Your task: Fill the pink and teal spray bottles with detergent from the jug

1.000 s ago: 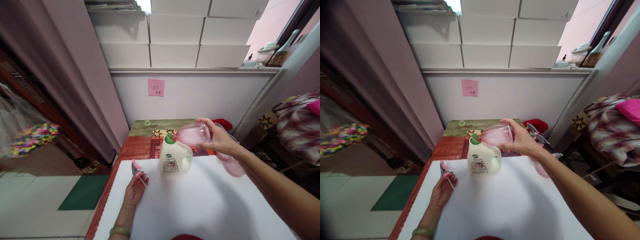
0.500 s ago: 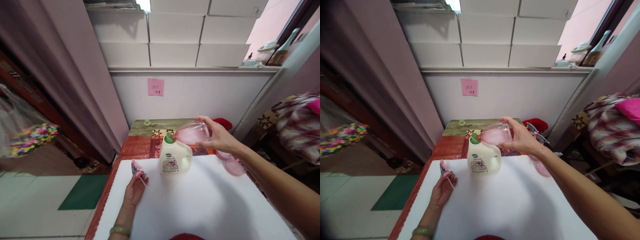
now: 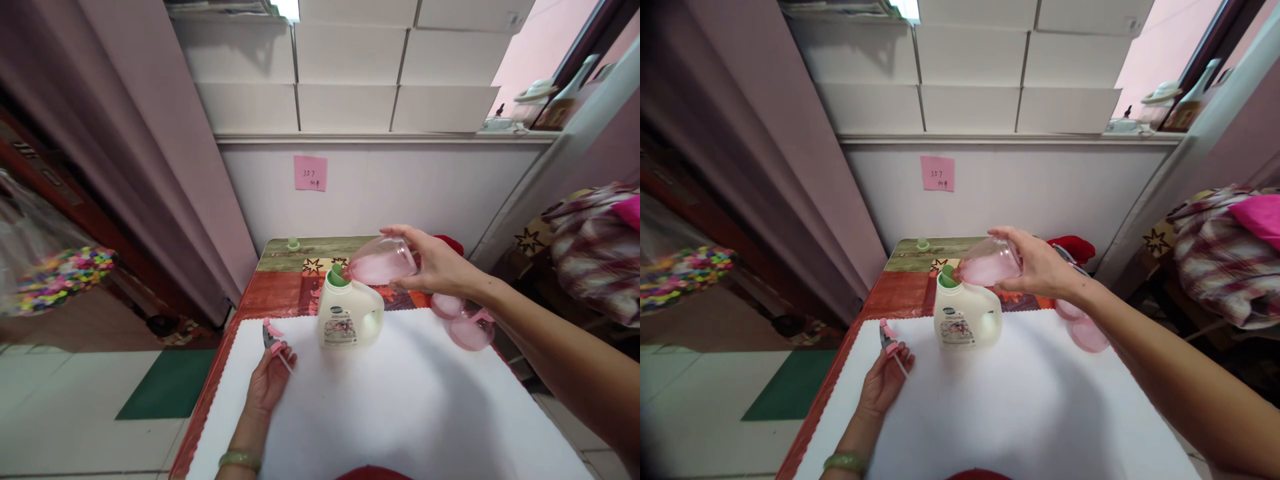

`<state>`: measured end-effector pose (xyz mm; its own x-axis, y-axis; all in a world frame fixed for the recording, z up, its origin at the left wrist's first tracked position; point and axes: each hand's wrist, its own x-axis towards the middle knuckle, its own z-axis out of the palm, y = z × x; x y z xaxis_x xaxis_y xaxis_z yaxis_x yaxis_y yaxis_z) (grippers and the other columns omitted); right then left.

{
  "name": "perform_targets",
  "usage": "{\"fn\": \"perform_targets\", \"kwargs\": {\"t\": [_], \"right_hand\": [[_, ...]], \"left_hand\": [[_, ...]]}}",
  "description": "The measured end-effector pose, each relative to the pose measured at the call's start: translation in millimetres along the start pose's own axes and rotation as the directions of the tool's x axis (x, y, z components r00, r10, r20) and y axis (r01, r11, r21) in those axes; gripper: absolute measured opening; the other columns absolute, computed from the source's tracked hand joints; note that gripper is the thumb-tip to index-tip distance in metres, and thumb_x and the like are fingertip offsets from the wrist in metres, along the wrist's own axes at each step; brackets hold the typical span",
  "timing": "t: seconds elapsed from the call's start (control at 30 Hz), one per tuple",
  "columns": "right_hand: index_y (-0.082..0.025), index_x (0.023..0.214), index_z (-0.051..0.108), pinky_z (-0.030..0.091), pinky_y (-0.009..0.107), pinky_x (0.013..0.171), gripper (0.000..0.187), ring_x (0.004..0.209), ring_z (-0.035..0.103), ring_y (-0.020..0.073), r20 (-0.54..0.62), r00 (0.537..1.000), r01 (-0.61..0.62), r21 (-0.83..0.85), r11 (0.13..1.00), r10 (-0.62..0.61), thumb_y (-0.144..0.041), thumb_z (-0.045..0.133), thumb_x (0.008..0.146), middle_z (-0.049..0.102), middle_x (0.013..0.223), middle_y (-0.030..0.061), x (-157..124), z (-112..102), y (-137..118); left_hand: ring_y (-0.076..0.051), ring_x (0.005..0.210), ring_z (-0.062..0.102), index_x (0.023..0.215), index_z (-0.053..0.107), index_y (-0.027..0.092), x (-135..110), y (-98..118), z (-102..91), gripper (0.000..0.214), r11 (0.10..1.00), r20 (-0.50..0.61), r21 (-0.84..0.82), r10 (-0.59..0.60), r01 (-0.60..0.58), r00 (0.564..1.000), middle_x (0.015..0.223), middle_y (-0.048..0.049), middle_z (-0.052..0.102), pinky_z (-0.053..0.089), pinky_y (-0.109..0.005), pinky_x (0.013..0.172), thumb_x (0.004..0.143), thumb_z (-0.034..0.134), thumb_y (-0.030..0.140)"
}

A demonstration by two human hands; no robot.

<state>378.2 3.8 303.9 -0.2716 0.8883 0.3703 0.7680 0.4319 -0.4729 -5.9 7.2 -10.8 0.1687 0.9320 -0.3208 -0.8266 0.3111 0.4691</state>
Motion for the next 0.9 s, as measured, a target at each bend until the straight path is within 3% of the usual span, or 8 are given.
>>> {"fn": "perform_targets", "kwargs": {"t": [0.23,0.4,0.6,0.9], "right_hand": [[-0.034,0.148,0.047,0.054,0.049,0.095,0.090,0.116,0.064,0.0358,0.065,0.995,0.082,-0.115,0.990,-0.075,-0.035,0.083,0.065,0.062,0.139,0.0058,15,-11,-7],[-0.031,0.150,0.039,0.054,0.042,0.085,0.098,0.109,0.067,0.0345,0.098,0.994,0.062,-0.160,0.985,-0.047,-0.034,0.084,0.063,0.064,0.135,0.0076,25,-17,-12],[-0.026,0.139,0.047,0.049,0.035,0.072,0.079,0.091,0.069,0.0295,0.182,0.983,0.064,-0.289,0.955,-0.011,-0.037,0.078,0.068,0.070,0.115,0.0084,36,-28,-34],[-0.031,0.146,0.046,0.046,0.033,0.074,0.079,0.097,0.067,0.0291,0.261,0.951,0.258,-0.369,0.893,-0.167,-0.043,0.076,0.074,0.064,0.131,0.0100,58,-34,-50]], "left_hand": [[-0.020,0.084,0.072,0.088,0.077,0.020,0,0,0.1,0.007,1.000,-0.002,0.007,-0.002,0.002,1.000,0.093,-0.0069,0.077,0.060,-0.040,0.086,0.081,0.077,0.024],[-0.019,0.083,0.072,0.088,0.076,0.020,1,0,0.1,0.010,1.000,-0.006,0.012,0.000,0.000,1.000,0.094,-0.0061,0.077,0.060,-0.039,0.085,0.079,0.078,0.026],[-0.019,0.082,0.071,0.088,0.076,0.020,2,-1,0.4,0.015,1.000,-0.010,0.019,0.005,-0.004,1.000,0.093,-0.0054,0.077,0.060,-0.039,0.084,0.076,0.081,0.028],[-0.019,0.083,0.071,0.089,0.076,0.020,1,0,1.4,0.014,1.000,-0.020,0.030,0.006,-0.005,1.000,0.093,-0.0059,0.077,0.060,-0.040,0.085,0.077,0.080,0.027]]}}
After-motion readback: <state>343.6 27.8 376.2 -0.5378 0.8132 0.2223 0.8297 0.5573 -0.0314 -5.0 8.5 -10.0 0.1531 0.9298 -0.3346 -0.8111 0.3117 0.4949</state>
